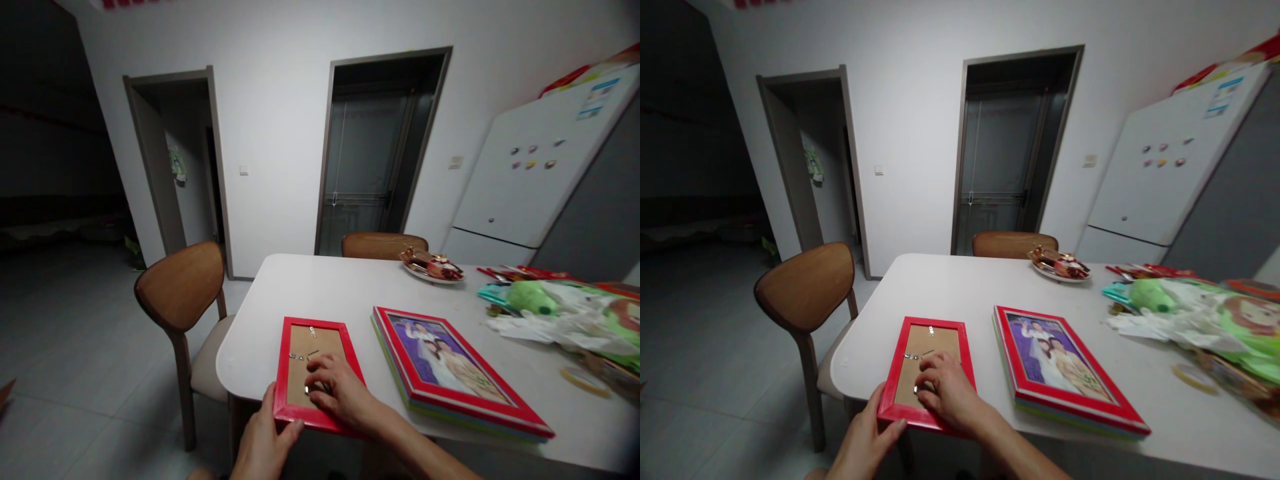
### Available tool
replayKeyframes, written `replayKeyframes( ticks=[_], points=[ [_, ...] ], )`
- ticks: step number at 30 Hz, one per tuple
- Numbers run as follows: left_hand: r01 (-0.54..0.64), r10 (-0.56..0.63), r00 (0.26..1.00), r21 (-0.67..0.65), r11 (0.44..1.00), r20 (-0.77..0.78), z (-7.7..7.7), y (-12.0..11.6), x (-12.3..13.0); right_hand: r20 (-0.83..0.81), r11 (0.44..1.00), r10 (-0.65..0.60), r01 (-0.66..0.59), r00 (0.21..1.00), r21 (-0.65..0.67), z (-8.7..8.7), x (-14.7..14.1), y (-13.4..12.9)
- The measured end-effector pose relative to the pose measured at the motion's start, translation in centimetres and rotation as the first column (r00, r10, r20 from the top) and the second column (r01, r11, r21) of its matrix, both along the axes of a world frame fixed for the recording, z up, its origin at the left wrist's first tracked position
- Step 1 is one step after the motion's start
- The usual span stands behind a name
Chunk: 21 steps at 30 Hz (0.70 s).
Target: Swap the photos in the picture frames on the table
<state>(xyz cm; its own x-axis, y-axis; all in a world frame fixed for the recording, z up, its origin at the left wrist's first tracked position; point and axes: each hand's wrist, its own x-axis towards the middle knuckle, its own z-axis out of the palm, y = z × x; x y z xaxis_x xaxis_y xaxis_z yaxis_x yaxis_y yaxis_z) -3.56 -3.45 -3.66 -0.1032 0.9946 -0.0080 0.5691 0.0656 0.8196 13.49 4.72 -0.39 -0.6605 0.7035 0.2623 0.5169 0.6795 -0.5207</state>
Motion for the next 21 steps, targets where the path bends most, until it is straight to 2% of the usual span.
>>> replayKeyframes(
  ticks=[3,6,9,14,17,21],
  points=[
    [-0.028,0.042,0.949,0.051,0.998,-0.312,2.0,0.0,-0.4,-0.024,0.995,-0.096,0.097,0.995,0.01,-0.3,-0.7,1.0],
    [0.102,-0.011,0.894,0.178,0.979,-0.449,3.2,0.6,0.0,0.002,0.972,-0.226,0.225,0.974,0.071,-0.6,-2.3,2.5],
    [0.255,-0.151,0.869,0.165,0.953,-0.471,2.7,1.5,1.0,0.105,0.948,-0.298,0.281,0.949,0.151,-1.1,-4.2,3.8],
    [0.275,-0.171,0.856,0.151,0.949,-0.488,1.1,1.9,1.3,0.121,0.916,-0.383,0.359,0.916,0.181,-1.4,-5.8,4.6],
    [0.275,-0.173,0.857,0.146,0.95,-0.485,1.2,1.9,1.1,0.11,0.921,-0.371,0.35,0.922,0.174,-1.1,-4.7,4.6],
    [0.271,-0.173,0.868,0.151,0.951,-0.465,1.7,1.8,1.0,0.106,0.929,-0.359,0.343,0.927,0.141,-1.0,-0.7,4.8]
  ],
)
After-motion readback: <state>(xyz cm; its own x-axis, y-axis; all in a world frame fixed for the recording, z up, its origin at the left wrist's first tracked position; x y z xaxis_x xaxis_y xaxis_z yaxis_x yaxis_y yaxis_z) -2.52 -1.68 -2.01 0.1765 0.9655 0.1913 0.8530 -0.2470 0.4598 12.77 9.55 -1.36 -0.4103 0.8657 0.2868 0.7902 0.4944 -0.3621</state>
